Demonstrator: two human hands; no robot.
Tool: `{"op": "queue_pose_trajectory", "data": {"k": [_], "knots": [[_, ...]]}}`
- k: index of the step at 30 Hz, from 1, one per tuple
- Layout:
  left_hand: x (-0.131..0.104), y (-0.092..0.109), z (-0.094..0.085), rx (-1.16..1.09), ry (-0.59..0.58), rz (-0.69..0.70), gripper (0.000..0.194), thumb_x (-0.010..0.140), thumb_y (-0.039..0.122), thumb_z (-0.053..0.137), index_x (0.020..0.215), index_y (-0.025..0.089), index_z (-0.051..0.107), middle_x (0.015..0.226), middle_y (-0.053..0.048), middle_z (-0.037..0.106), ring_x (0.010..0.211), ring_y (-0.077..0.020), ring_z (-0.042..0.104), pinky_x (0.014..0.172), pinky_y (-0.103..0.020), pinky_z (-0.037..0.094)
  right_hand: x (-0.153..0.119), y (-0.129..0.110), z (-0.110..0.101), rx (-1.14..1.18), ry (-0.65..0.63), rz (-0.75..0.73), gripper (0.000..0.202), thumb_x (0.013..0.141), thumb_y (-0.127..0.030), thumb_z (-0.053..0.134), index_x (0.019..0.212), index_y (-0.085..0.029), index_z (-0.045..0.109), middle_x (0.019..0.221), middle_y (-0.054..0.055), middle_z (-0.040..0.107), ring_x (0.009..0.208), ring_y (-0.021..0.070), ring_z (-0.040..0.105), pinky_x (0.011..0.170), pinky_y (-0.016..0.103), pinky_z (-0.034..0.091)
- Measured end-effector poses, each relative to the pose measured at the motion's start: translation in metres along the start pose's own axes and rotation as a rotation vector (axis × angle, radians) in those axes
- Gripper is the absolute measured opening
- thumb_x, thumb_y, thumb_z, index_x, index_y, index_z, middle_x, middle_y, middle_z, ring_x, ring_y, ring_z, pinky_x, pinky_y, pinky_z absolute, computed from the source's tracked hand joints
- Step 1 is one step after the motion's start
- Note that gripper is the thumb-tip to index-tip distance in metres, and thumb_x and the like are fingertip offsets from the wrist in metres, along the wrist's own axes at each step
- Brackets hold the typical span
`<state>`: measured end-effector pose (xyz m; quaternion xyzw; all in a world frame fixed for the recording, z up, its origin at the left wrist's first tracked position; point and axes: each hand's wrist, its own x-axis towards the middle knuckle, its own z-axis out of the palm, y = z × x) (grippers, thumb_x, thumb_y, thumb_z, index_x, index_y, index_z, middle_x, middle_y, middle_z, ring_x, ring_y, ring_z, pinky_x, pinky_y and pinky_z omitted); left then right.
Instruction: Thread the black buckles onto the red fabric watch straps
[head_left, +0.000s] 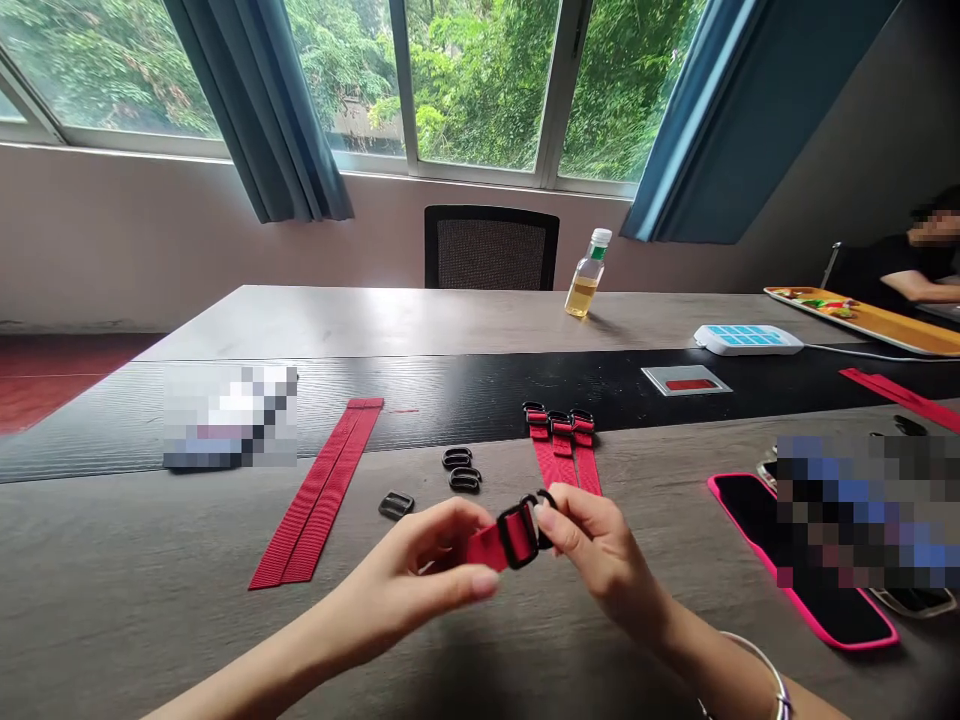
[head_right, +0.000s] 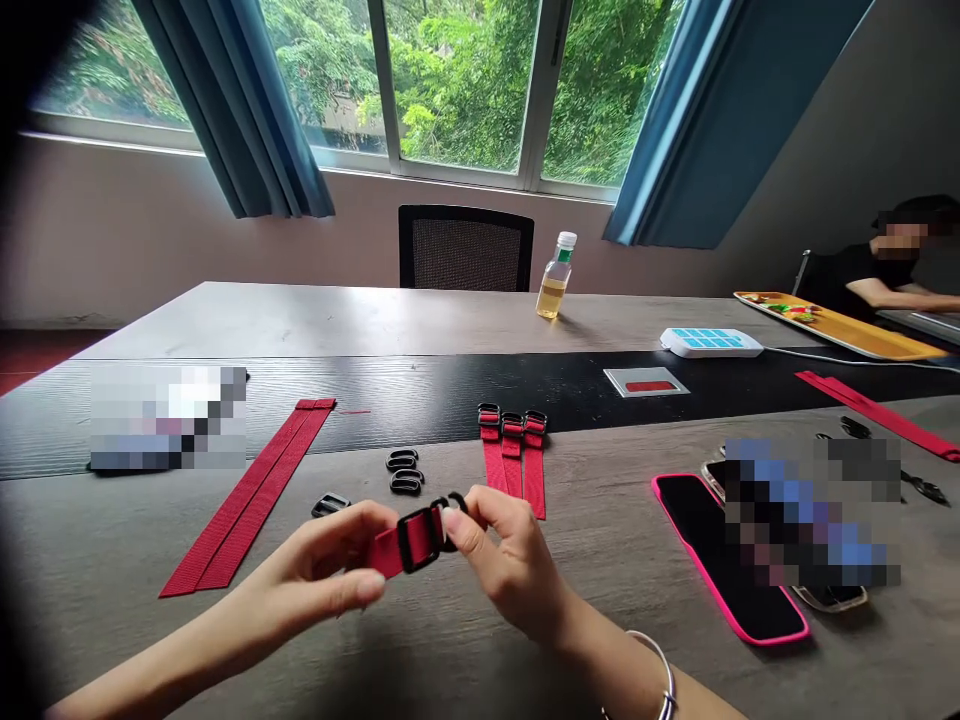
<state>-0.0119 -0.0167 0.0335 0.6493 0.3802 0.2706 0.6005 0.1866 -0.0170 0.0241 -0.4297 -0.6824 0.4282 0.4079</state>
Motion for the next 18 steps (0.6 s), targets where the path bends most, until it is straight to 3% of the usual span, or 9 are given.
{"op": "queue_pose_trajectory", "data": {"k": [2, 4, 6, 8, 14, 18], "knots": [[0.001, 0.003, -0.001, -0.103, -0.011, -0.09, 0.033, 0.077, 0.047, 0.059, 0.075, 0.016, 0.053, 0.062, 0.003, 0.05, 0.055, -0.0094, 0.041, 0.049, -0.019, 0.031, 0.001, 0.0, -0.002, 0.009, 0.027, 0.0, 0.031, 0.088, -0.043, 0.044, 0.068, -0.018, 0.045, 0.061, -0.003, 0.043, 0.057, 0.0099, 0.043, 0.055, 0.023, 0.039], [0.002, 0.006, -0.002, -0.136, -0.015, -0.124, 0.033, 0.078, 0.046, 0.059, 0.07, 0.015, 0.052, 0.06, 0.003, 0.048, 0.054, -0.0089, 0.038, 0.048, -0.02, 0.028, 0.002, 0.001, -0.002, 0.043, 0.019, -0.046, 0.025, 0.087, -0.044, 0.048, 0.09, -0.019, 0.049, 0.078, 0.001, 0.054, 0.067, 0.0114, 0.051, 0.063, 0.024, 0.044], [0.002, 0.008, -0.003, -0.158, -0.029, -0.121, 0.032, 0.078, 0.045, 0.059, 0.069, 0.015, 0.052, 0.061, 0.003, 0.047, 0.056, -0.0089, 0.036, 0.05, -0.02, 0.027, 0.0, 0.003, -0.001, 0.059, -0.047, -0.139, 0.039, 0.084, -0.048, 0.052, 0.112, -0.021, 0.043, 0.1, 0.006, 0.057, 0.083, 0.0141, 0.056, 0.072, 0.027, 0.047], [0.002, 0.008, -0.003, -0.179, -0.042, -0.102, 0.031, 0.079, 0.043, 0.059, 0.068, 0.015, 0.052, 0.061, 0.004, 0.045, 0.058, -0.009, 0.036, 0.052, -0.02, 0.028, -0.002, 0.005, 0.001, 0.021, -0.115, -0.22, 0.053, 0.081, -0.05, 0.057, 0.121, -0.022, 0.038, 0.108, 0.008, 0.057, 0.092, 0.0162, 0.057, 0.079, 0.029, 0.047], [0.001, 0.004, 0.001, -0.217, 0.026, -0.072, 0.031, 0.08, 0.049, 0.057, 0.086, 0.019, 0.049, 0.067, 0.003, 0.049, 0.061, -0.011, 0.043, 0.052, -0.02, 0.031, -0.006, 0.008, 0.006, -0.112, -0.039, -0.267, 0.038, 0.08, -0.041, 0.062, 0.108, -0.019, 0.049, 0.089, 0.004, 0.063, 0.079, 0.0145, 0.06, 0.072, 0.026, 0.049], [0.002, 0.003, 0.005, -0.159, 0.064, -0.055, 0.036, 0.079, 0.053, 0.054, 0.075, 0.018, 0.046, 0.063, 0.004, 0.047, 0.058, -0.0108, 0.041, 0.053, -0.022, 0.032, -0.004, 0.007, 0.009, -0.163, -0.027, -0.397, 0.032, 0.081, -0.037, 0.062, 0.105, -0.02, 0.05, 0.084, 0.002, 0.062, 0.073, 0.0132, 0.058, 0.065, 0.024, 0.048]]}}
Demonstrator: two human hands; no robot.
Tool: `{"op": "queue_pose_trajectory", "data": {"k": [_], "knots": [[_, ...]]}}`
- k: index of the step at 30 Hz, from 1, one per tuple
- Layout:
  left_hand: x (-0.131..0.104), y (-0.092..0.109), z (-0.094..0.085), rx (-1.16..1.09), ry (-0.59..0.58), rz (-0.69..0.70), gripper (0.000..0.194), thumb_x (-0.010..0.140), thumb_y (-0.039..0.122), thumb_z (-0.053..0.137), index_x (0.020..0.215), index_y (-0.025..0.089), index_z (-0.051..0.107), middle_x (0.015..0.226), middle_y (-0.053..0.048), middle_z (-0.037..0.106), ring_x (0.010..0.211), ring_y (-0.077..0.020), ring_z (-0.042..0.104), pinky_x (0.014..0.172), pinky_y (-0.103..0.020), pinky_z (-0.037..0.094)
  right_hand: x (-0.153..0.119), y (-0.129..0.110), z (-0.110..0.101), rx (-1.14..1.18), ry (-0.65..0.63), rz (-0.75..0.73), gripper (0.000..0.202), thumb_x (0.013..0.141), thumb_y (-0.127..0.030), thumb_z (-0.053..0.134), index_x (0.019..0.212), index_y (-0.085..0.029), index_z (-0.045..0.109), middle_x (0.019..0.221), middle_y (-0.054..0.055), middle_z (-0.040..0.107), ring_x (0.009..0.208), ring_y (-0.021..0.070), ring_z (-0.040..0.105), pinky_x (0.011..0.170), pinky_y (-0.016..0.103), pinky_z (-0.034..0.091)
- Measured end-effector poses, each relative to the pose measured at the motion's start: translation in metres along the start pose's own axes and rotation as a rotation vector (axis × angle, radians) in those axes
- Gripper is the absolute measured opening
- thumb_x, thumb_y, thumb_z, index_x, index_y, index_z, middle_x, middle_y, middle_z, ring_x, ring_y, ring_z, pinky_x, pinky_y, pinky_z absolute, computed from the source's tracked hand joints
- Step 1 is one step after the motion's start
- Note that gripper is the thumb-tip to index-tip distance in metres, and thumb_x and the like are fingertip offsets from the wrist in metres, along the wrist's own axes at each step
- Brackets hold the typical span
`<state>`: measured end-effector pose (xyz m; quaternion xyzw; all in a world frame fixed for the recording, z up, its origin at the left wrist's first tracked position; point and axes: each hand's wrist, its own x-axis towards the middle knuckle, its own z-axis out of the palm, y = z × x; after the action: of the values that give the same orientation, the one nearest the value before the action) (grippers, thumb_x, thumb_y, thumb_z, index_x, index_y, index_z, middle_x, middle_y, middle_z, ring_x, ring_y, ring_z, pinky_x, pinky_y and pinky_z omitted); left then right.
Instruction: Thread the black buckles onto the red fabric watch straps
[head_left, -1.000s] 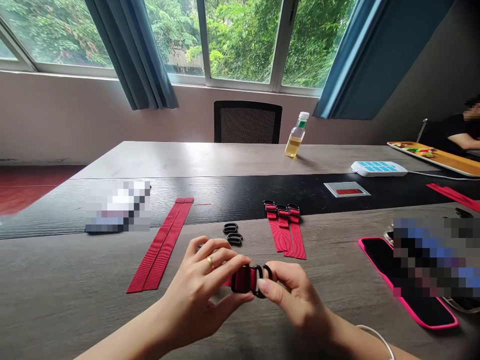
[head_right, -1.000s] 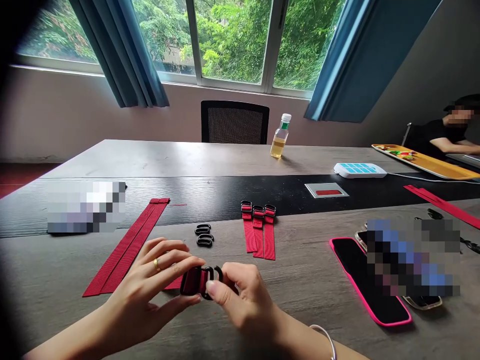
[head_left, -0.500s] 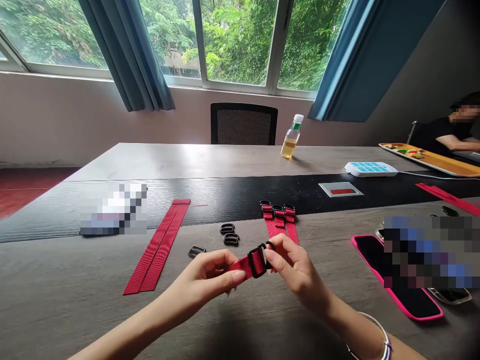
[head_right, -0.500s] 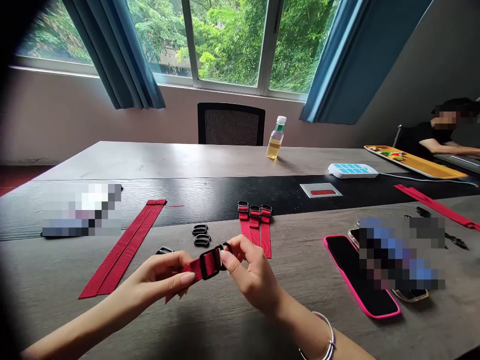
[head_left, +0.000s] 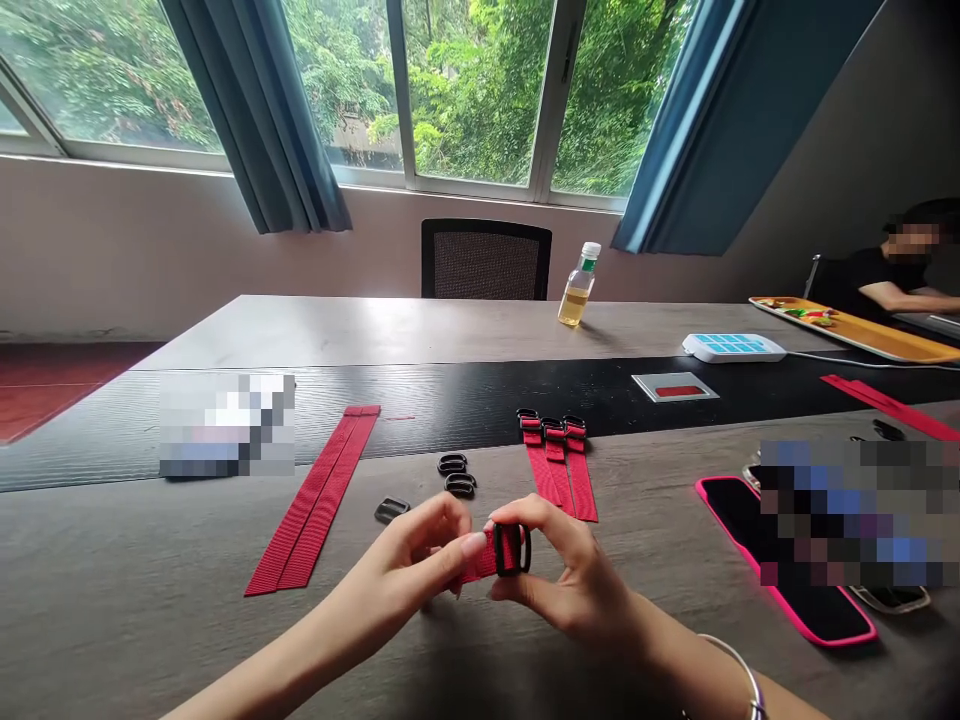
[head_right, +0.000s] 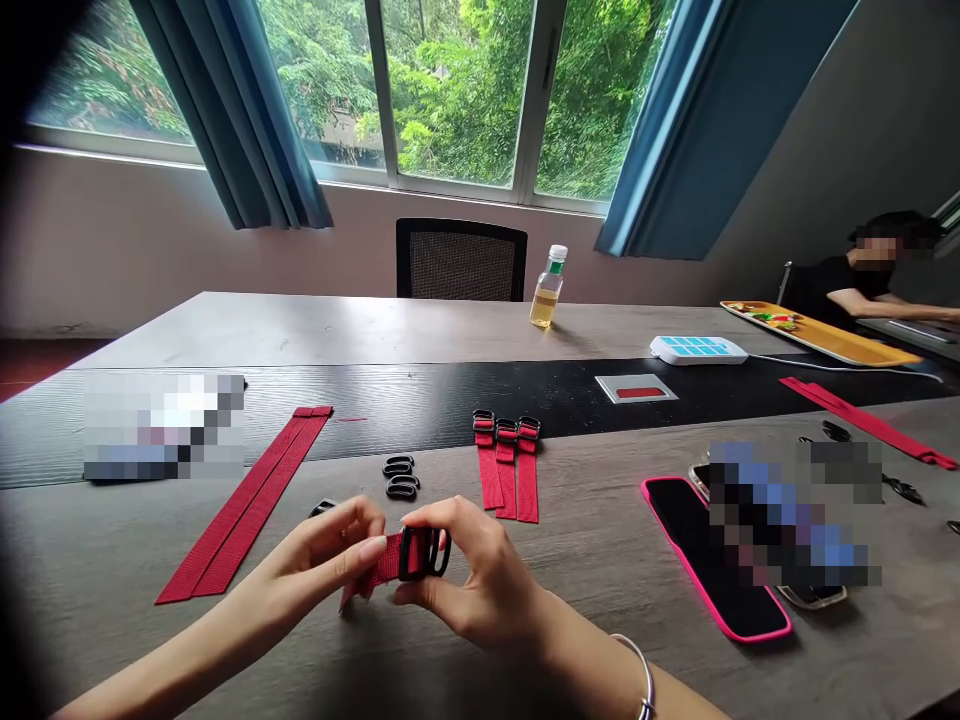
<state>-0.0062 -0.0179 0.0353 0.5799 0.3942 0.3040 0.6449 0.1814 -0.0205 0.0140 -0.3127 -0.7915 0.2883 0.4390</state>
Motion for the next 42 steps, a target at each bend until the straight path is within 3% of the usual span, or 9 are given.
{"op": "queue_pose_trajectory", "data": {"k": [5, 13, 19, 23, 26, 30, 35, 37, 42], "knots": [[0.001, -0.001, 0.002, 0.159, -0.041, 0.003, 0.036, 0.081, 0.049, 0.052, 0.072, 0.015, 0.056, 0.066, 0.002, 0.047, 0.06, -0.011, 0.036, 0.054, -0.022, 0.029, 0.0, 0.0, 0.003, 0.019, 0.001, -0.042, 0.032, 0.079, -0.037, 0.064, 0.103, -0.02, 0.051, 0.082, 0.001, 0.061, 0.071, 0.012, 0.056, 0.064, 0.022, 0.047], [0.0, -0.006, -0.003, 0.166, -0.037, 0.104, 0.034, 0.084, 0.047, 0.049, 0.069, 0.017, 0.052, 0.091, -0.003, 0.038, 0.085, -0.017, 0.042, 0.074, -0.025, 0.041, 0.004, -0.003, -0.003, -0.009, -0.089, -0.038, 0.03, 0.08, -0.036, 0.063, 0.101, -0.017, 0.055, 0.083, 0.004, 0.059, 0.073, 0.0134, 0.055, 0.066, 0.024, 0.046], [-0.002, 0.003, -0.007, 0.21, -0.121, 0.089, 0.029, 0.085, 0.042, 0.049, 0.07, 0.017, 0.05, 0.092, -0.002, 0.038, 0.081, -0.0139, 0.044, 0.073, -0.021, 0.042, 0.004, 0.001, -0.007, -0.007, -0.168, -0.109, 0.032, 0.077, -0.032, 0.067, 0.102, -0.016, 0.055, 0.08, 0.003, 0.058, 0.073, 0.0136, 0.051, 0.067, 0.024, 0.044], [0.0, 0.008, -0.011, 0.338, -0.187, 0.019, 0.029, 0.084, 0.042, 0.049, 0.071, 0.017, 0.053, 0.086, -0.001, 0.05, 0.083, -0.0157, 0.047, 0.075, -0.022, 0.039, 0.006, 0.004, -0.014, 0.083, -0.307, 0.094, 0.039, 0.07, -0.033, 0.074, 0.102, -0.018, 0.058, 0.085, 0.002, 0.059, 0.075, 0.0131, 0.053, 0.069, 0.024, 0.044], [0.001, 0.004, -0.009, 0.503, -0.217, -0.125, 0.033, 0.084, 0.045, 0.047, 0.073, 0.016, 0.058, 0.071, 0.001, 0.051, 0.07, -0.0142, 0.047, 0.06, -0.02, 0.036, 0.01, 0.004, -0.02, 0.126, -0.47, 0.293, 0.038, 0.068, -0.027, 0.075, 0.103, -0.02, 0.06, 0.087, -0.001, 0.058, 0.077, 0.0119, 0.054, 0.07, 0.022, 0.045], [0.001, -0.01, 0.0, 0.923, -0.248, 0.029, 0.032, 0.087, 0.03, 0.042, 0.063, 0.015, 0.058, 0.062, -0.001, 0.053, 0.057, -0.0138, 0.046, 0.051, -0.022, 0.029, 0.01, 0.005, -0.023, -0.141, -0.665, 0.23, 0.034, 0.074, -0.016, 0.068, 0.107, -0.024, 0.06, 0.096, 0.001, 0.057, 0.09, 0.0151, 0.053, 0.081, 0.027, 0.045], [-0.001, -0.005, -0.002, 1.205, -0.236, 0.281, 0.027, 0.086, 0.017, 0.041, 0.063, 0.017, 0.055, 0.063, -0.003, 0.058, 0.059, -0.0163, 0.052, 0.055, -0.025, 0.032, 0.005, 0.007, -0.019, -0.622, -0.601, 0.031, 0.048, 0.081, -0.001, 0.046, 0.121, -0.027, 0.051, 0.134, 0.004, 0.043, 0.126, 0.0257, 0.029, 0.099, 0.046, 0.032], [-0.004, 0.007, -0.012, 1.164, -0.251, 0.255, 0.027, 0.088, 0.023, 0.044, 0.064, 0.017, 0.055, 0.066, -0.002, 0.058, 0.059, -0.0151, 0.053, 0.055, -0.024, 0.034, 0.003, 0.003, -0.015, -0.757, -0.545, -0.012, 0.049, 0.079, 0.002, 0.043, 0.12, -0.022, 0.051, 0.135, 0.006, 0.043, 0.126, 0.0277, 0.029, 0.097, 0.047, 0.032], [-0.012, 0.03, -0.042, 1.115, -0.174, 0.077, 0.023, 0.087, 0.032, 0.046, 0.076, 0.021, 0.063, 0.077, -0.002, 0.063, 0.069, -0.0173, 0.058, 0.059, -0.023, 0.038, -0.006, -0.009, -0.002, -0.879, -0.573, -0.082, 0.028, 0.08, -0.01, 0.05, 0.107, -0.012, 0.059, 0.105, 0.011, 0.063, 0.094, 0.0246, 0.054, 0.081, 0.04, 0.043]]}}
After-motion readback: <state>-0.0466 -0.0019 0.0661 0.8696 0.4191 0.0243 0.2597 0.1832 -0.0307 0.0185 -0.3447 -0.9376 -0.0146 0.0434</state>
